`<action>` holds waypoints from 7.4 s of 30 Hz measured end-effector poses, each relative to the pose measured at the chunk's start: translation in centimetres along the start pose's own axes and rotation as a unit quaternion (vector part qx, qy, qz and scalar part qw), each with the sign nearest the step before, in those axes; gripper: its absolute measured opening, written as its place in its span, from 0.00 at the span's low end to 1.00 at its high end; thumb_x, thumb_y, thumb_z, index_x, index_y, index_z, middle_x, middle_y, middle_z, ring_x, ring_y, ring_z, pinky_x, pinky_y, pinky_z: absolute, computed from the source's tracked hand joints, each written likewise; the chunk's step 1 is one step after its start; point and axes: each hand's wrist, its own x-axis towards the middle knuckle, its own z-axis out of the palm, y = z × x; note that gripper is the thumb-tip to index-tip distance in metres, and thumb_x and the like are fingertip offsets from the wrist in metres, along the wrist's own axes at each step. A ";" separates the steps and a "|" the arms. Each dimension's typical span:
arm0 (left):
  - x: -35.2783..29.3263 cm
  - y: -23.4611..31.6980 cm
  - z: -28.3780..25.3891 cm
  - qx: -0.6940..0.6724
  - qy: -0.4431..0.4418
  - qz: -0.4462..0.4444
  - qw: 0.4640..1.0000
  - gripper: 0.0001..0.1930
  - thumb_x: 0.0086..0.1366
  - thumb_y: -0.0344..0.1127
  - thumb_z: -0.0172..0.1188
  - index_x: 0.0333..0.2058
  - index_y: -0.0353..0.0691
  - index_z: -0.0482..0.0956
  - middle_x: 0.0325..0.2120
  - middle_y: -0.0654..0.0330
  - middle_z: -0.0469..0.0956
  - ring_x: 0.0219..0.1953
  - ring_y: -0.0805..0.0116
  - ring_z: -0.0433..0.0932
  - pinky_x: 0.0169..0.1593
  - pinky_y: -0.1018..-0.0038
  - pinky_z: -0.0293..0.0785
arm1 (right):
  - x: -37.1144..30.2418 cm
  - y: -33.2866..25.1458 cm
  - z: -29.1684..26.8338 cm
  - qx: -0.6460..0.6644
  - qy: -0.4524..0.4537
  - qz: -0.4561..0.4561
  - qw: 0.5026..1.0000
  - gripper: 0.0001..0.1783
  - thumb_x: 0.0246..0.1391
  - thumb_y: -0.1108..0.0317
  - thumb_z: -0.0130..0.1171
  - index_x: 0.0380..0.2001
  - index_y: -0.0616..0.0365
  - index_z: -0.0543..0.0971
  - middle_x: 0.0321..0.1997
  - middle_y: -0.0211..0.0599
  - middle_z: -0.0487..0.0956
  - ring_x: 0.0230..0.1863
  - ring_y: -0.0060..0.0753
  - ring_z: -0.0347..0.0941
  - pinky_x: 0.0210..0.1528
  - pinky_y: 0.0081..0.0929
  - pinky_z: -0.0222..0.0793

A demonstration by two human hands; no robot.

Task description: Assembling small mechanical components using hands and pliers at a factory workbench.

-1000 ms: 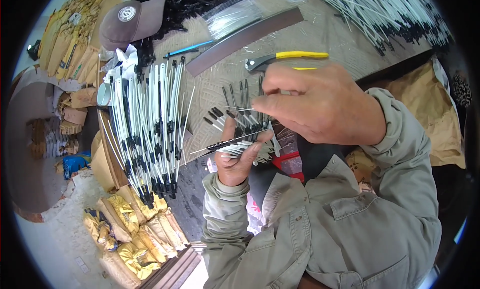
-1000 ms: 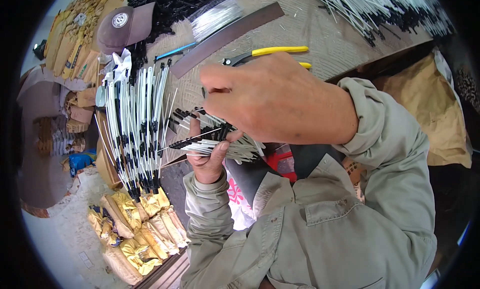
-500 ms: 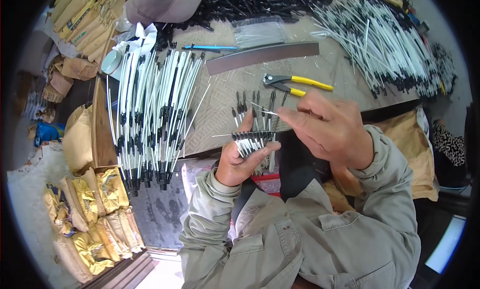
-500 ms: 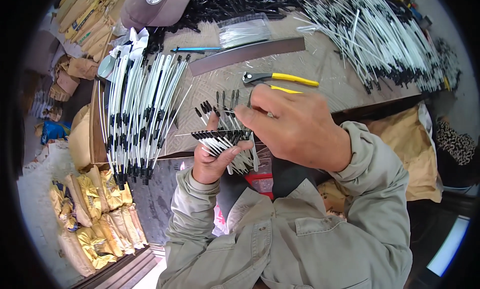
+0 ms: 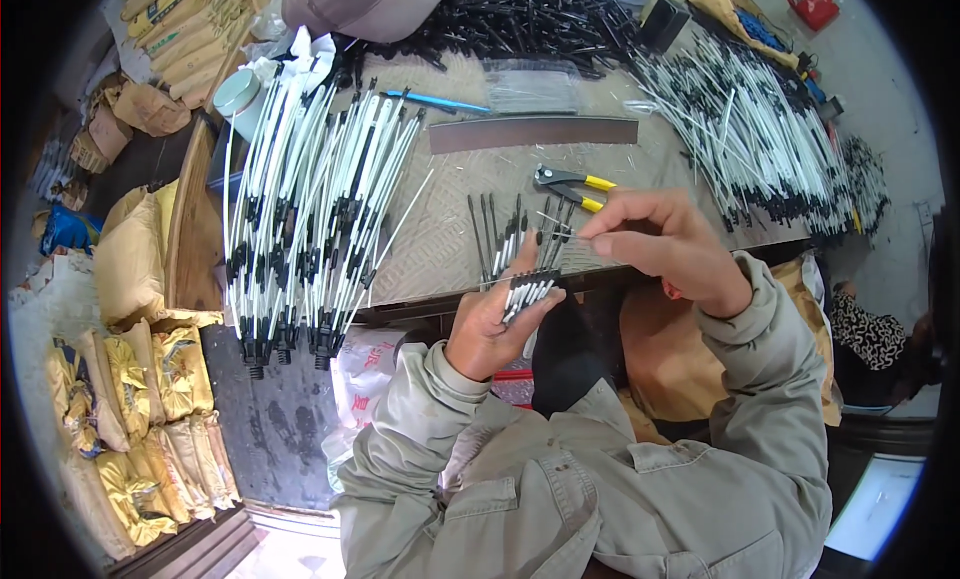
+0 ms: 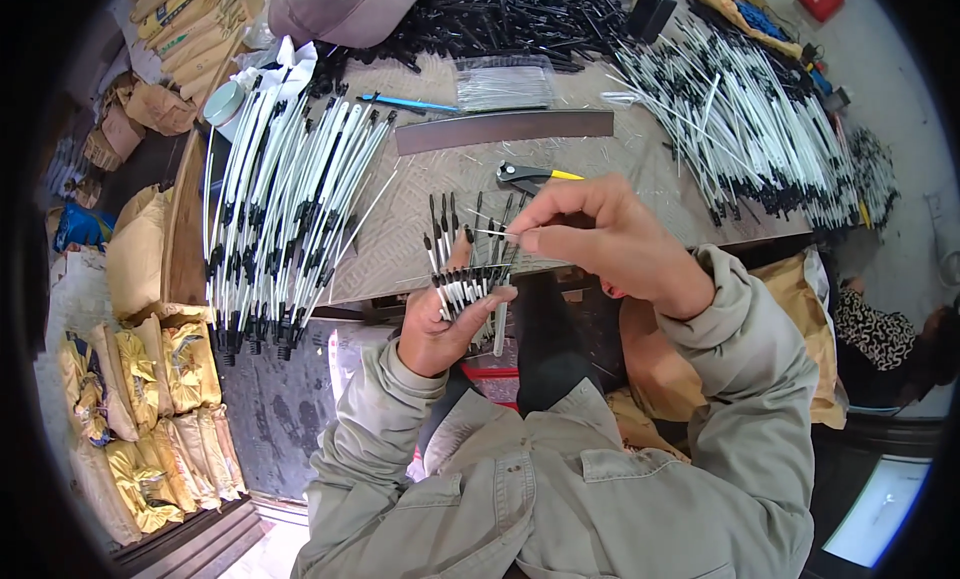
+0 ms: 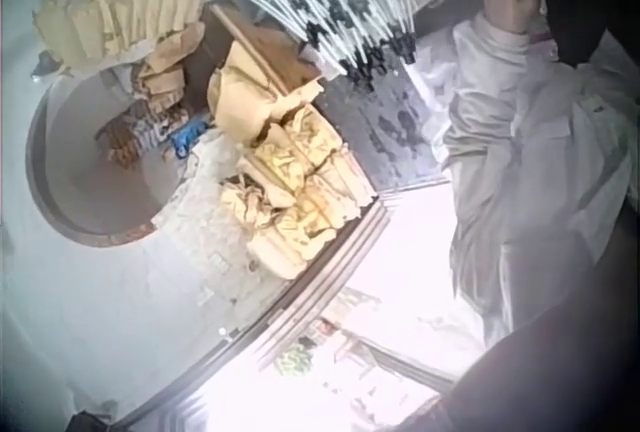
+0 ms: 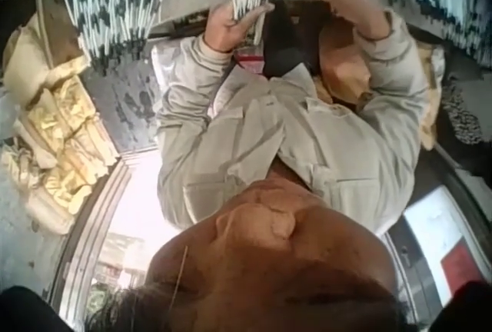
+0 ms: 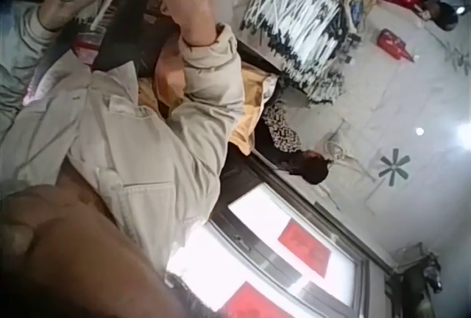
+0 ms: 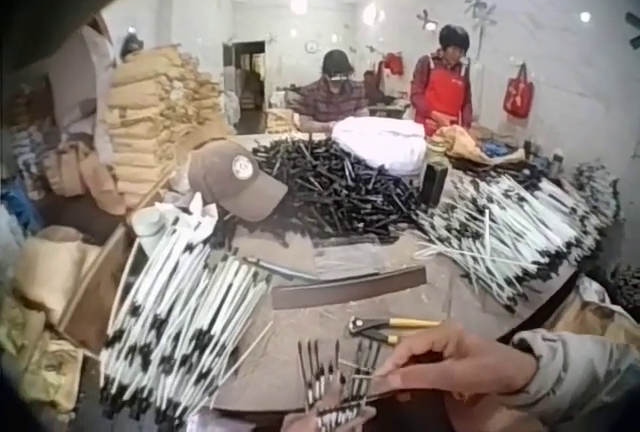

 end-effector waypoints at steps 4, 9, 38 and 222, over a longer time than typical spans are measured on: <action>-0.2 0.1 0.2 -0.010 0.038 -0.003 0.999 0.27 0.58 0.27 0.60 0.56 0.31 0.63 0.51 0.47 0.70 0.41 0.59 0.80 0.43 0.76 0.72 | 0.9 1.0 0.0 -0.137 0.011 -0.167 0.976 0.08 0.47 0.76 0.56 0.32 0.65 0.79 0.21 0.27 0.70 0.21 0.15 0.63 0.22 0.12 0.54; -0.1 0.9 -0.4 0.013 0.016 0.012 1.000 0.29 0.58 0.27 0.60 0.58 0.35 0.61 0.52 0.47 0.69 0.44 0.48 0.75 0.41 0.74 0.73 | -0.2 0.1 0.3 -0.608 0.027 -0.492 0.622 0.18 0.36 0.81 0.57 0.37 0.66 0.79 0.21 0.30 0.66 0.22 0.26 0.66 0.21 0.18 0.58; -0.5 0.0 0.1 -0.116 -0.010 -0.067 0.991 0.17 0.60 0.22 0.55 0.48 0.25 0.70 0.35 0.53 0.80 0.42 0.67 0.77 0.52 0.71 0.67 | -0.7 -0.1 0.6 -0.350 -0.005 -0.207 0.914 0.14 0.47 0.72 0.56 0.40 0.54 0.75 0.18 0.37 0.71 0.20 0.41 0.70 0.21 0.32 0.63; -0.1 1.7 -1.4 -0.183 -0.001 -0.191 0.964 0.10 0.58 0.25 0.59 0.40 0.30 0.79 0.35 0.57 0.81 0.35 0.75 0.77 0.40 0.80 0.72 | 4.2 3.3 1.4 -0.022 -0.082 -0.227 0.970 0.07 0.52 0.71 0.56 0.33 0.64 0.77 0.25 0.26 0.74 0.26 0.11 0.64 0.27 0.15 0.61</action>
